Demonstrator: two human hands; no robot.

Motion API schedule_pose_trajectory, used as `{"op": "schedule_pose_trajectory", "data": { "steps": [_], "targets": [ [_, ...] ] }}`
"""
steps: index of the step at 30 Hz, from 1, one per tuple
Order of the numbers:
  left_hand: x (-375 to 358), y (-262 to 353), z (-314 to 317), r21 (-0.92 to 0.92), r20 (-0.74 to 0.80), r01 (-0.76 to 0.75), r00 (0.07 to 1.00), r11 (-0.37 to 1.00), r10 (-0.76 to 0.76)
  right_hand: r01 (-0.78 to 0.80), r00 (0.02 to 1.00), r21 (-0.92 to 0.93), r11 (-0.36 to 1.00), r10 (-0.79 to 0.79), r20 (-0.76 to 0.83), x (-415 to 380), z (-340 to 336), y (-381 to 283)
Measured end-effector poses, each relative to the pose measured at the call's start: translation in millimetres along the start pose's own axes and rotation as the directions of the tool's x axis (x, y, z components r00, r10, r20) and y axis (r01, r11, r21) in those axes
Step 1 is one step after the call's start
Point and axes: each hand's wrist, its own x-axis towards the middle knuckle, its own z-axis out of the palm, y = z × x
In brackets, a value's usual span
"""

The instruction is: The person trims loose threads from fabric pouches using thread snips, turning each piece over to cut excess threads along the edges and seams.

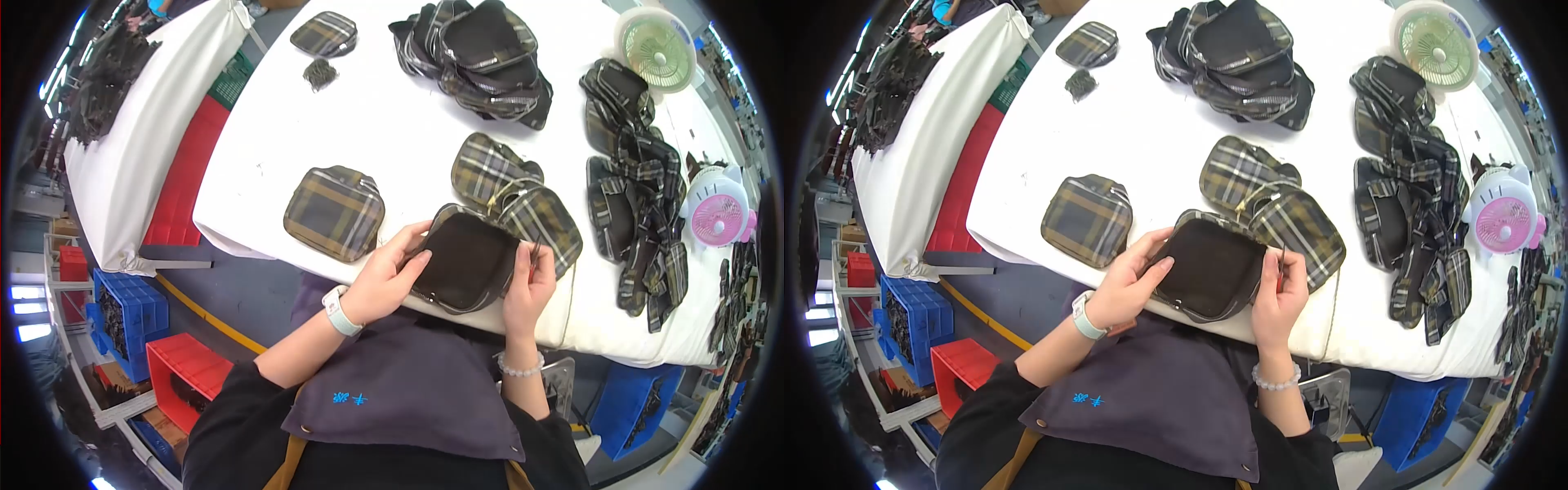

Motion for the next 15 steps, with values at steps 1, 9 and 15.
{"op": "schedule_pose_trajectory", "data": {
  "steps": [1, 9, 15],
  "targets": [
    [1.3, -1.3, 0.0, 0.066, -0.024, -0.061, 0.998, 0.996, 0.062, 0.012, 1.0, 0.007, 1.0, -0.012, 0.002, 2.5, 1.2, 0.9],
    [20.2, 21.7, 0.0, -0.134, -0.142, -0.114, 0.985, 0.984, 0.095, 0.022, 0.999, 0.02, 1.0, -0.023, 0.027, 0.8, 0.3, -5.6],
    [105.5, 106.3, 11.3, -0.564, -0.156, -0.381, 0.92, 0.732, 0.359, 0.0, 0.999, 0.01, 1.0, -0.001, 0.052, 1.5, -0.1, -4.9]
  ]
}}
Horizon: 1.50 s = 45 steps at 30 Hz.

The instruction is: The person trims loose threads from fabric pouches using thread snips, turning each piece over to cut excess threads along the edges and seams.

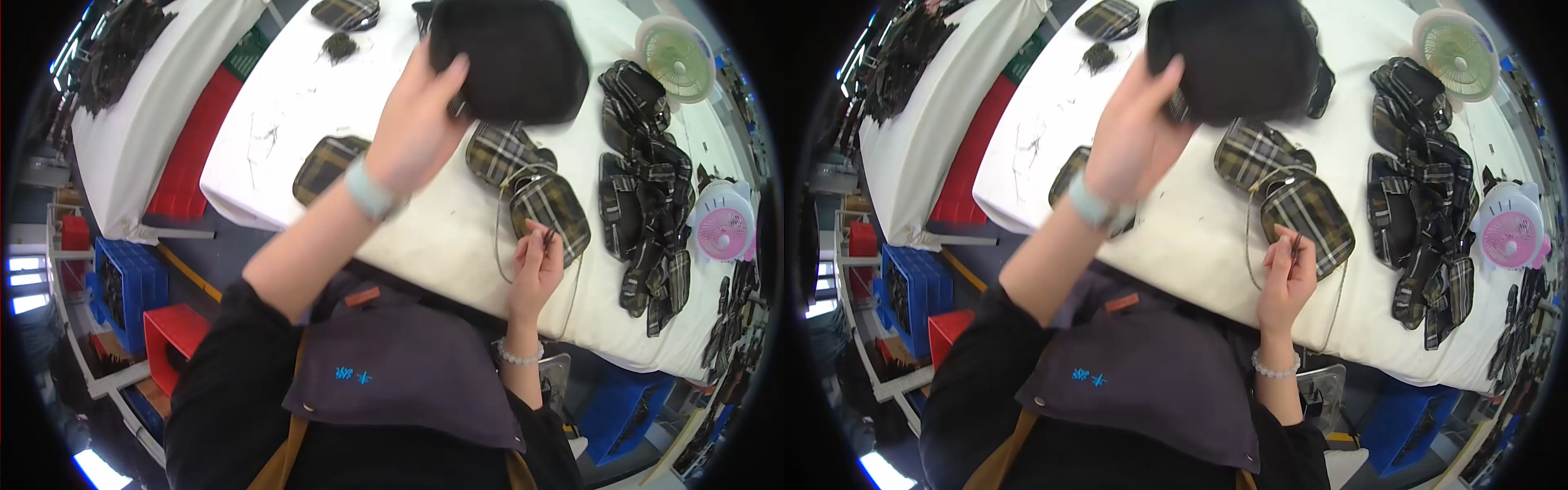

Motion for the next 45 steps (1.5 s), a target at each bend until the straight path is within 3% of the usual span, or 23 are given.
{"op": "schedule_pose_trajectory", "data": {
  "steps": [1, 3, 4, 7, 8, 9, 11, 12, 15, 19, 21, 23, 25, 27, 30, 31, 33, 34, 37, 39, 41, 43, 45],
  "targets": [
    [22.1, -1.3, 0.6, 0.067, 0.091, -0.065, 0.994, 0.996, 0.059, -0.009, 1.0, 0.038, 0.999, 0.009, -0.013, -0.4, 0.1, -0.5],
    [61.0, 0.2, -1.2, 0.139, 0.015, 0.006, 1.0, 0.99, -0.008, -0.038, 0.999, -0.001, 0.999, 0.038, -0.02, -3.0, 0.2, 0.6],
    [65.3, -4.2, -6.2, 0.411, -0.08, -0.025, 0.995, 0.911, 0.064, -0.053, 0.999, 0.037, 0.998, 0.053, -0.009, -4.7, -0.7, 0.3],
    [54.6, -14.9, -40.1, 0.806, -0.031, -0.142, 0.96, 0.575, 0.28, -0.054, 0.998, 0.033, 0.998, 0.055, -0.014, -3.6, -6.5, 0.8],
    [48.0, -17.6, -53.4, 0.943, -0.021, -0.068, 0.965, 0.327, 0.262, -0.016, 1.0, 0.049, 0.999, 0.016, -0.008, -2.7, -6.0, -0.2],
    [40.0, -16.6, -61.5, 0.944, -0.024, -0.059, 0.969, 0.325, 0.246, 0.02, 1.0, 0.065, 0.998, -0.021, 0.004, -2.3, -4.2, -0.1],
    [21.6, -14.3, -75.3, 0.908, -0.029, 0.065, 0.995, 0.414, -0.092, 0.013, 1.0, 0.066, 0.998, -0.015, 0.017, -0.5, -2.7, 1.8],
    [16.5, -21.0, -81.6, 0.868, -0.04, 0.102, 0.99, 0.485, -0.136, 0.019, 1.0, 0.045, 0.999, -0.019, 0.012, 0.5, -0.8, 0.9],
    [1.9, -40.7, -77.6, 0.897, -0.11, 0.244, 0.931, 0.368, -0.348, 0.009, 1.0, 0.007, 1.0, -0.009, 0.024, 1.3, 3.5, -0.1],
    [-1.3, -59.8, -60.0, 0.946, -0.038, 0.145, 0.937, 0.289, -0.347, 0.028, 0.998, -0.158, 0.987, -0.019, 0.054, -0.2, 7.3, 0.1],
    [-5.2, -57.9, -51.8, 0.938, -0.052, 0.174, 0.925, 0.299, -0.376, 0.192, 0.981, -0.48, 0.856, -0.155, 0.116, -0.3, 10.1, 0.1],
    [-12.0, -46.2, -45.3, 0.805, -0.059, 0.254, 0.934, 0.536, -0.353, 0.194, 0.98, -0.48, 0.855, -0.153, 0.125, -0.5, 8.1, 2.2],
    [-19.5, -37.7, -51.5, 0.791, -0.059, 0.208, 0.962, 0.575, -0.266, 0.116, 0.993, -0.514, 0.85, -0.098, 0.063, -2.3, 7.0, 0.8],
    [-34.4, -27.6, -58.4, 0.509, -0.23, 0.226, 0.966, 0.831, -0.122, 0.089, 0.996, -0.478, 0.874, -0.079, 0.04, -2.4, 1.9, 3.0],
    [-93.4, -5.9, -37.6, 0.465, -0.156, 0.125, 0.986, 0.877, -0.058, 0.095, 0.995, -0.405, 0.91, -0.096, 0.02, -0.8, -0.7, 5.1],
    [-116.7, -4.4, -32.4, 0.399, -0.146, 0.216, 0.974, 0.891, -0.171, 0.129, 0.991, -0.364, 0.923, -0.129, 0.024, -0.7, -0.9, 5.9],
    [-160.0, -8.1, -35.3, 0.549, 0.014, 0.357, 0.9, 0.756, -0.435, 0.14, 0.99, -0.369, 0.919, -0.135, 0.041, -0.8, 1.0, 6.9],
    [-168.3, -1.0, -29.4, 0.464, 0.056, 0.553, 0.762, 0.692, -0.646, 0.176, 0.984, -0.356, 0.918, -0.172, 0.043, -0.7, 4.1, 4.8],
    [-175.1, 5.4, -38.8, 0.635, 0.2, 0.49, 0.642, 0.597, -0.74, 0.168, 0.985, -0.355, 0.92, -0.166, 0.039, -4.0, 3.1, -2.4],
    [-165.4, 10.5, -39.4, 0.65, 0.046, 0.462, 0.768, 0.603, -0.639, -0.008, 0.999, -0.284, 0.959, 0.018, 0.032, -7.0, -1.9, -4.8],
    [-153.4, 6.2, -51.2, 0.797, -0.053, 0.236, 0.944, 0.555, -0.326, -0.002, 0.996, -0.268, 0.963, 0.025, 0.083, -9.5, -4.9, -7.5],
    [-138.1, 1.5, -67.1, 0.902, 0.089, -0.054, 0.994, 0.429, -0.06, 0.094, 0.991, -0.418, 0.904, -0.044, 0.127, -11.2, 5.8, -14.6],
    [-129.7, 0.7, -66.9, 0.893, -0.032, 0.06, 0.997, 0.445, -0.07, 0.086, 0.989, -0.419, 0.904, -0.028, 0.143, -10.3, 2.0, -12.0]
  ]
}}
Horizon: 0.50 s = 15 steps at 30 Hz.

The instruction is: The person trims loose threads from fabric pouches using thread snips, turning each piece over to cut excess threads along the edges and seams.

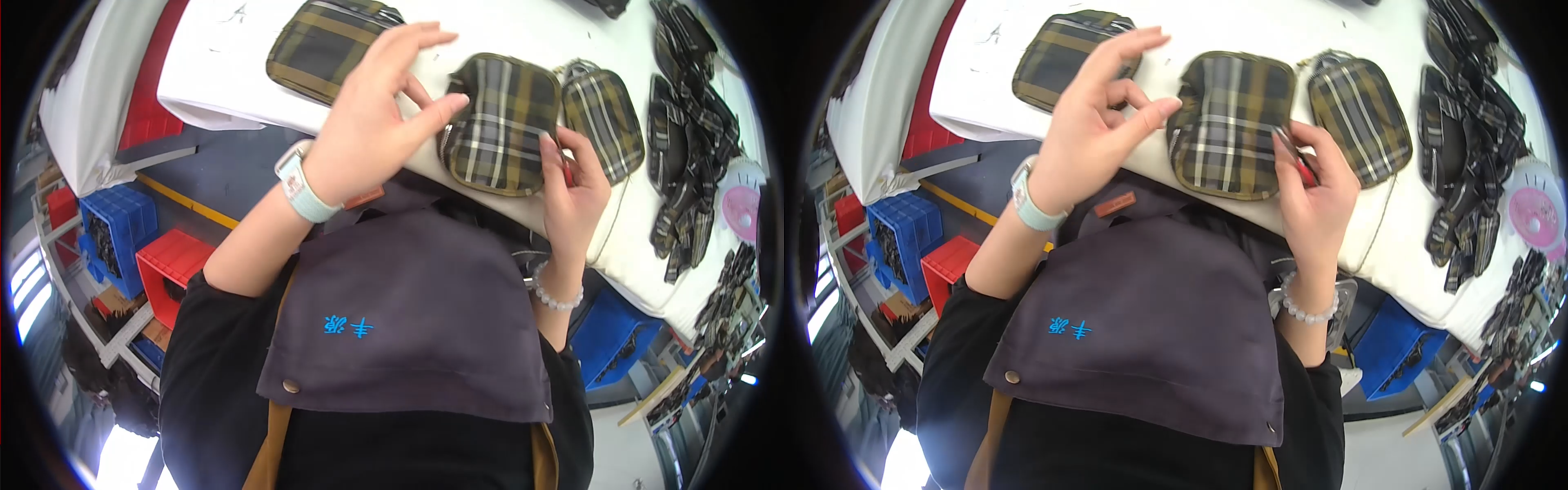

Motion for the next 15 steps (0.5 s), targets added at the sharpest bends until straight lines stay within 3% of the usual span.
{"op": "schedule_pose_trajectory", "data": {
  "steps": [1, 3, 6, 8, 10, 12, 14, 15],
  "targets": [
    [4.5, 7.8, -2.0, -0.013, 0.013, 0.001, 1.0, 1.0, 0.0, 0.003, 0.997, 0.068, 0.998, -0.009, 0.079, 0.9, -2.4, -2.4],
    [12.1, 21.1, -8.6, 0.09, 0.179, 0.126, 0.974, 0.988, -0.141, 0.03, 0.974, 0.189, 0.982, -0.071, 0.214, 2.9, -6.0, -16.8],
    [13.9, -1.8, -9.3, -0.016, 0.256, 0.115, 0.961, 0.993, -0.108, 0.077, 0.961, 0.223, 0.972, -0.132, 0.242, 6.7, -9.2, -15.7],
    [6.4, 2.0, -10.7, -0.091, 0.192, 0.11, 0.977, 0.99, -0.091, 0.05, 0.978, 0.176, 0.983, -0.084, 0.191, 7.9, -7.3, -21.8],
    [-4.2, -2.7, -21.9, 0.153, -0.051, 0.141, 0.99, 0.978, -0.134, 0.019, 0.997, 0.048, 0.999, -0.023, 0.075, 10.2, -7.0, -19.5],
    [-13.0, 4.3, -33.6, 0.237, -0.076, 0.203, 0.979, 0.95, -0.19, 0.012, 0.998, 0.012, 1.0, -0.013, 0.056, 8.1, -7.0, -16.8],
    [-16.5, 11.9, -40.7, 0.572, -0.172, 0.065, 0.984, 0.817, 0.042, -0.115, 0.992, 0.103, 0.988, 0.11, 0.057, 2.7, -4.5, -11.2],
    [-18.6, 9.0, -42.6, 0.602, -0.192, 0.025, 0.975, 0.798, 0.115, -0.121, 0.992, 0.106, 0.987, 0.115, 0.057, 1.1, -4.8, -12.2]
  ]
}}
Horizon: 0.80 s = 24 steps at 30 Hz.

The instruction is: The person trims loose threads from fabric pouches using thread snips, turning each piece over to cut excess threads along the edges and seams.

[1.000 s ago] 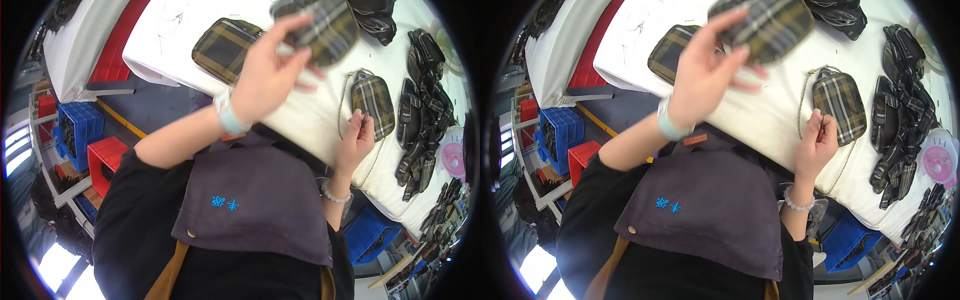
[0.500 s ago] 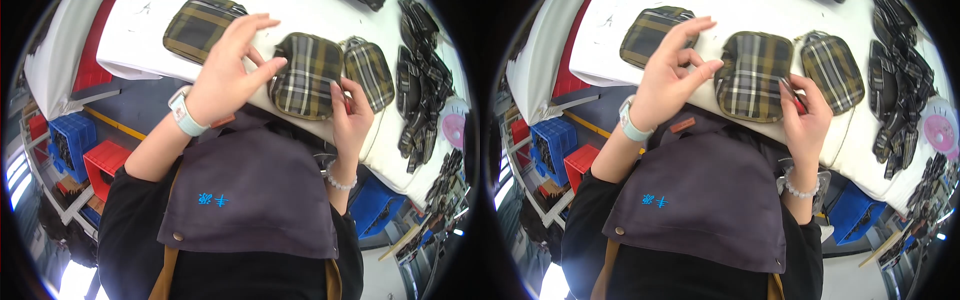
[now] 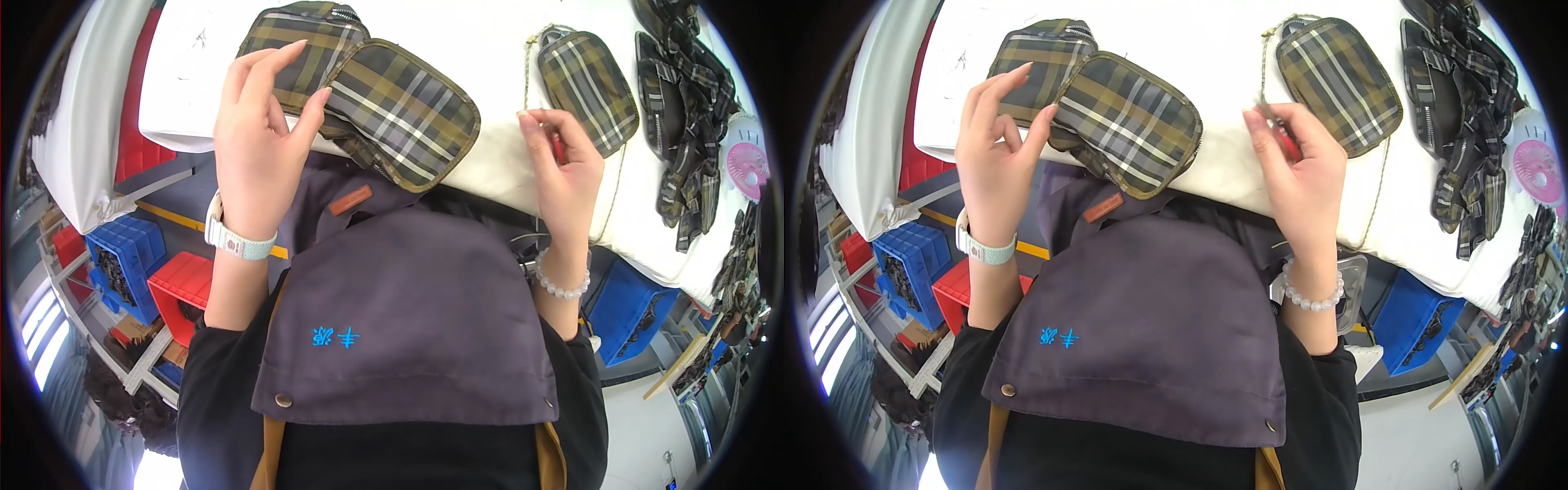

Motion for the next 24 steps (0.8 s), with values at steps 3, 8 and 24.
{"op": "schedule_pose_trajectory", "data": {
  "steps": [3, 8, 24],
  "targets": [
    [-4.5, 12.6, -1.8, -0.151, 0.041, -0.016, 0.999, 0.988, 0.023, 0.015, 0.984, -0.203, 0.979, 0.022, 0.178, -5.7, 1.7, -8.9],
    [-7.1, 25.1, 12.6, -0.333, 0.187, -0.246, 0.929, 0.91, 0.32, 0.062, 0.972, -0.262, 0.963, 0.002, 0.236, -6.0, 24.7, -14.3],
    [-4.8, 5.5, 19.5, -0.563, 0.258, 0.364, 0.93, 0.742, -0.26, -0.207, 0.971, 0.533, 0.821, 0.105, 0.215, -11.3, 0.8, 4.0]
  ]
}}
